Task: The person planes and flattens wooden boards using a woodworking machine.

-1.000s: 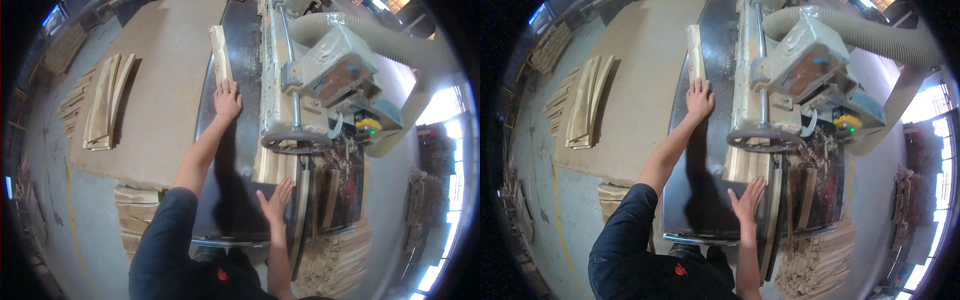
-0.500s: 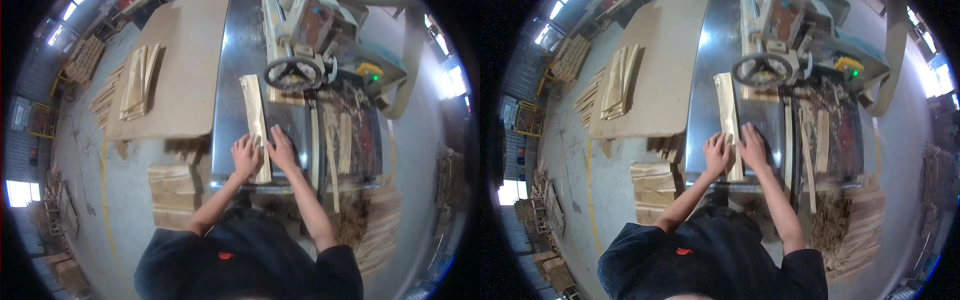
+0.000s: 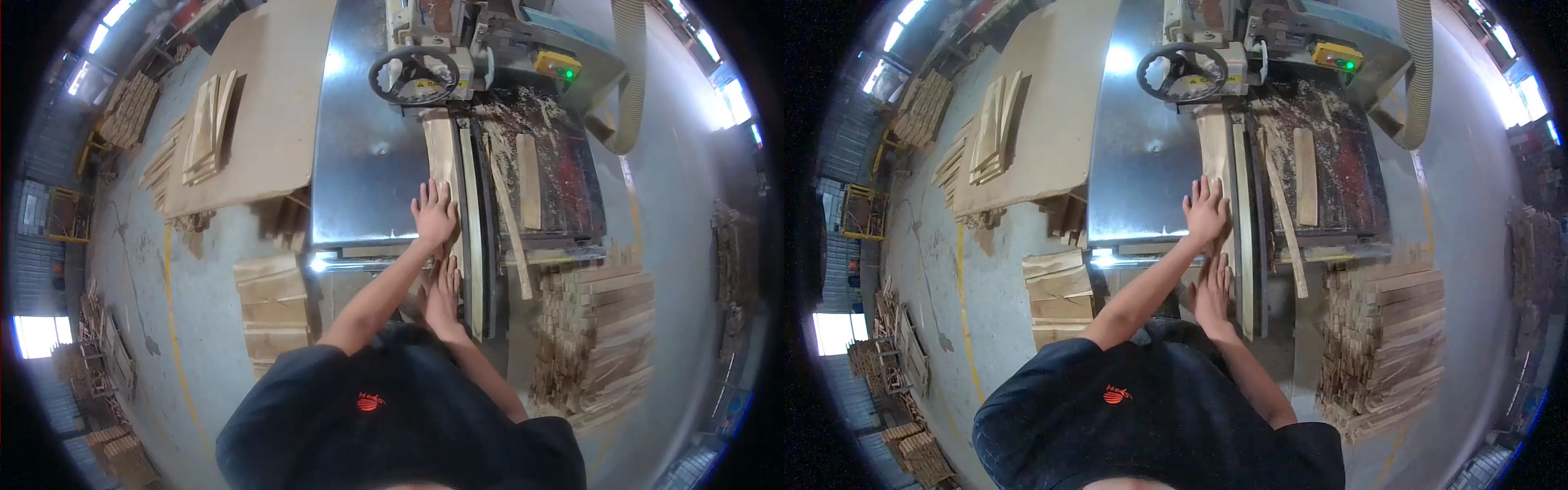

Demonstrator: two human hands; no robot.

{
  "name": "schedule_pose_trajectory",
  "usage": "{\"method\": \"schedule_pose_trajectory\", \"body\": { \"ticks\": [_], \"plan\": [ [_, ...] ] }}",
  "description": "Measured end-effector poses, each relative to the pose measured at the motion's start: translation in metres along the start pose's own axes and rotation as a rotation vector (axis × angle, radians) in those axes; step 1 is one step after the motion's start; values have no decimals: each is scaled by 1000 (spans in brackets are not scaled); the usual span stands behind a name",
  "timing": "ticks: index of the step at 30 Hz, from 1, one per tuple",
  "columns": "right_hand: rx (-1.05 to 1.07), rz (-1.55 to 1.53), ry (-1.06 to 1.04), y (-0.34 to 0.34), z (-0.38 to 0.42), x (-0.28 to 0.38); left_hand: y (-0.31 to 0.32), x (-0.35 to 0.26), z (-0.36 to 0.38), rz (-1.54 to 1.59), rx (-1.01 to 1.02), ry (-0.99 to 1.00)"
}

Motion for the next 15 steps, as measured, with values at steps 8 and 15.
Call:
{"method": "schedule_pose_trajectory", "body": {
  "ticks": [8, 15],
  "plan": [
    [-86, -151, -29, -20, -39, -2, 2, -4, -59, -38, -100, -76],
    [-122, -115, -55, -22, -94, -1, 2, 3, -117, -28, -152, -62]
  ]
}}
Point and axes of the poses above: each hand's wrist, its own z-axis away from the middle knuckle, its own y-axis out of the palm, x = y × z, the point moved 7 cm from there along -z, towards the middle knuckle, and after that the axes turned 3 degrees about x, right-handed, at the moved point
